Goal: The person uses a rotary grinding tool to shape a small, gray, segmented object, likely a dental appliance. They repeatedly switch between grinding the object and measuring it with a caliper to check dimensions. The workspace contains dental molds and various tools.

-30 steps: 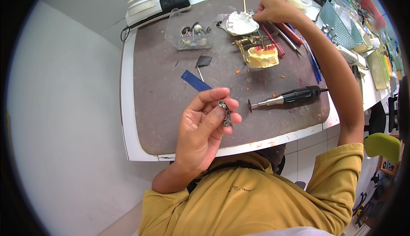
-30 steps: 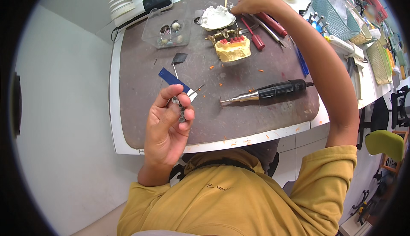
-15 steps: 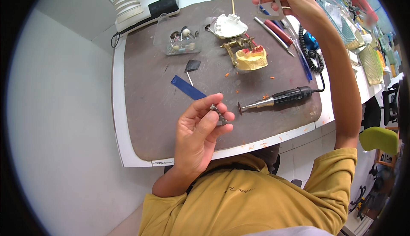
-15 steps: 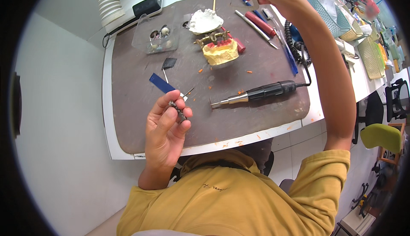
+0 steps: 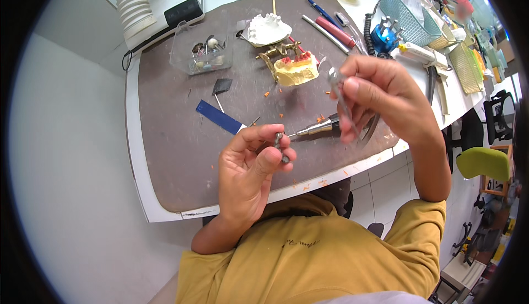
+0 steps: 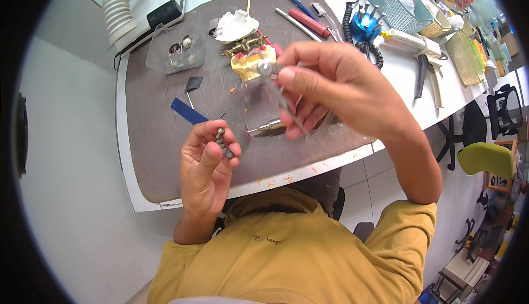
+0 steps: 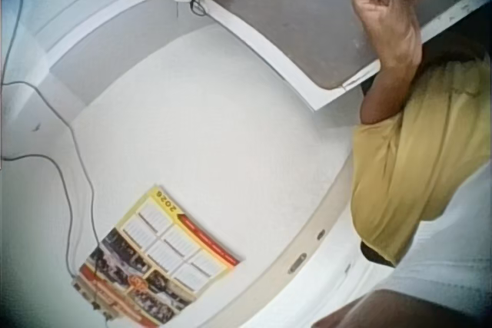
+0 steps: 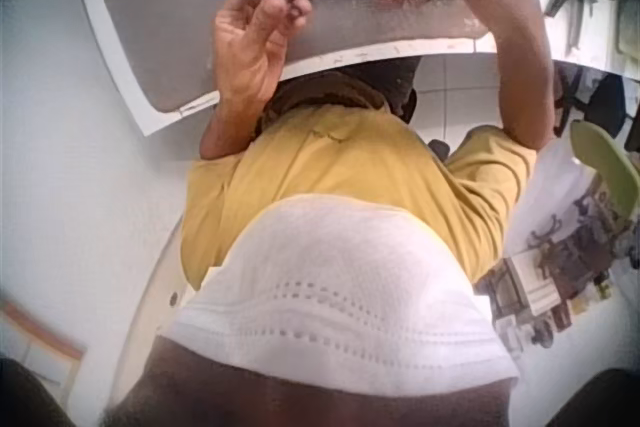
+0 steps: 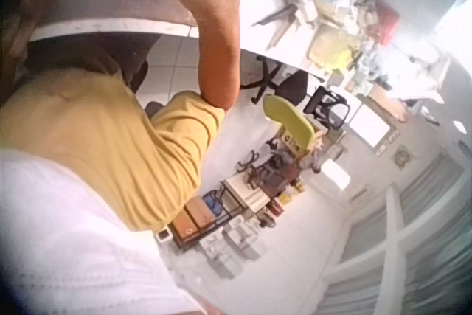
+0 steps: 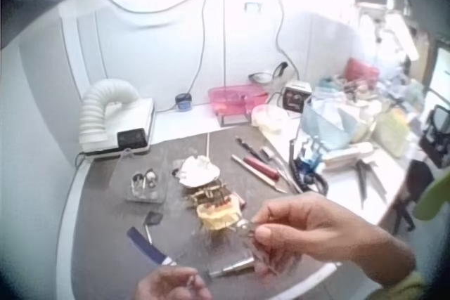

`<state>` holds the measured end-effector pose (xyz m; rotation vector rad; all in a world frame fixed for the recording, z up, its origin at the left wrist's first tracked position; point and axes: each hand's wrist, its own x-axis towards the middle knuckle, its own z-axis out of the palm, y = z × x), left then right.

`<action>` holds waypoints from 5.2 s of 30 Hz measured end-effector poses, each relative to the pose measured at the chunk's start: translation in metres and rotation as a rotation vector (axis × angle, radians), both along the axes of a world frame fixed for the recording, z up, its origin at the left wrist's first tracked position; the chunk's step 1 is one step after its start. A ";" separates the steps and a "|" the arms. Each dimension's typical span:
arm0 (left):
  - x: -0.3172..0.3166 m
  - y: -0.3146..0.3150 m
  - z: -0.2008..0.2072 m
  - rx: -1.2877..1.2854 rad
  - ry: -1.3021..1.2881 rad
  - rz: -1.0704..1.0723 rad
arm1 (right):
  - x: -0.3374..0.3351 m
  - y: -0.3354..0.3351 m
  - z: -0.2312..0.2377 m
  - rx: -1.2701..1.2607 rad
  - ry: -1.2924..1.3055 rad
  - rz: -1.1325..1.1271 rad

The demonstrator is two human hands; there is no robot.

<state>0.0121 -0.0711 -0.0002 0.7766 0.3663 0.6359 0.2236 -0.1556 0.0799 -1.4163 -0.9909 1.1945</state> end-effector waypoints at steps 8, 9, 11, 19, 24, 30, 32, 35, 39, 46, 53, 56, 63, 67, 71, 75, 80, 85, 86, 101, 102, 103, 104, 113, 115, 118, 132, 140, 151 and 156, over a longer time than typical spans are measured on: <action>-0.005 0.005 -0.001 -0.253 -0.108 -0.145 | -0.030 -0.009 -0.010 0.155 -0.503 0.057; -0.005 0.005 -0.001 -0.301 -0.106 -0.156 | -0.031 -0.009 -0.010 0.164 -0.593 0.061; -0.005 0.006 -0.001 -0.398 -0.100 -0.181 | -0.034 -0.008 -0.016 0.274 -0.722 0.054; -0.005 0.004 -0.004 -0.428 -0.130 -0.181 | -0.038 -0.008 -0.015 0.301 -0.973 0.098; -0.003 0.004 -0.005 -0.435 -0.131 -0.185 | -0.037 -0.008 -0.017 0.300 -1.000 0.100; -0.002 0.004 -0.006 -0.428 -0.134 -0.182 | -0.037 -0.008 -0.017 0.305 -1.022 0.092; -0.002 0.003 -0.006 -0.423 -0.134 -0.182 | -0.037 -0.008 -0.017 0.312 -1.026 0.087; -0.002 0.004 -0.007 -0.412 -0.138 -0.190 | -0.037 -0.009 -0.017 0.310 -1.029 0.087; -0.002 0.003 -0.005 -0.417 -0.128 -0.186 | -0.038 -0.010 -0.014 0.301 -1.054 0.091; -0.005 0.006 -0.005 -0.460 -0.099 -0.236 | -0.035 -0.011 -0.016 0.308 -1.013 0.103; -0.008 0.007 -0.002 -0.505 -0.078 -0.306 | -0.033 -0.011 -0.013 0.269 -0.869 0.126; -0.009 0.008 -0.003 -0.474 -0.068 -0.366 | -0.032 -0.011 -0.012 0.260 -0.829 0.136; -0.010 0.009 -0.002 -0.515 -0.087 -0.382 | -0.031 -0.011 -0.012 0.216 -0.740 0.139; -0.008 0.008 0.000 -0.537 -0.081 -0.380 | -0.028 -0.013 -0.012 0.197 -0.688 0.148; -0.006 0.008 0.001 -0.571 -0.094 -0.352 | -0.025 -0.012 -0.011 0.108 -0.449 0.155; -0.001 0.008 0.005 -0.545 -0.155 -0.290 | -0.020 -0.004 -0.002 -0.106 -0.165 0.181; 0.000 0.006 0.002 -0.458 -0.169 -0.185 | -0.018 -0.002 -0.003 -0.186 -0.032 0.194; 0.004 0.008 0.001 -0.420 -0.141 -0.189 | -0.013 -0.002 -0.007 -0.227 0.063 0.201; 0.005 0.007 0.000 -0.407 -0.150 -0.181 | -0.012 -0.001 -0.007 -0.240 0.086 0.210; 0.007 0.007 0.001 -0.297 -0.121 -0.121 | -0.011 0.000 -0.014 -0.282 0.236 0.174; 0.008 0.006 0.002 -0.279 -0.128 -0.102 | -0.013 0.000 -0.015 -0.279 0.227 0.159; 0.009 0.003 0.003 -0.262 -0.135 -0.084 | -0.013 0.000 -0.014 -0.282 0.195 0.167; 0.011 0.001 0.004 -0.245 -0.141 -0.066 | -0.014 0.001 -0.013 -0.285 0.163 0.175; 0.017 -0.006 -0.003 -0.005 -0.027 0.106 | -0.023 -0.001 -0.009 -0.224 0.065 0.179; 0.018 -0.006 -0.003 0.018 -0.018 0.128 | -0.023 -0.002 -0.011 -0.218 0.052 0.166; 0.018 -0.005 -0.005 0.022 -0.030 0.132 | -0.023 -0.004 -0.011 -0.208 0.025 0.159; 0.013 -0.005 -0.007 0.083 -0.062 0.190 | -0.028 -0.007 -0.029 -0.122 -0.039 0.183; 0.008 -0.005 -0.007 0.040 -0.101 0.206 | -0.033 -0.017 -0.021 0.000 -0.326 0.145; 0.011 -0.006 -0.007 0.058 -0.115 0.202 | -0.043 -0.022 -0.026 0.379 -1.086 0.022; 0.011 -0.007 -0.006 0.081 -0.111 0.198 | -0.041 -0.020 -0.023 0.373 -1.048 0.046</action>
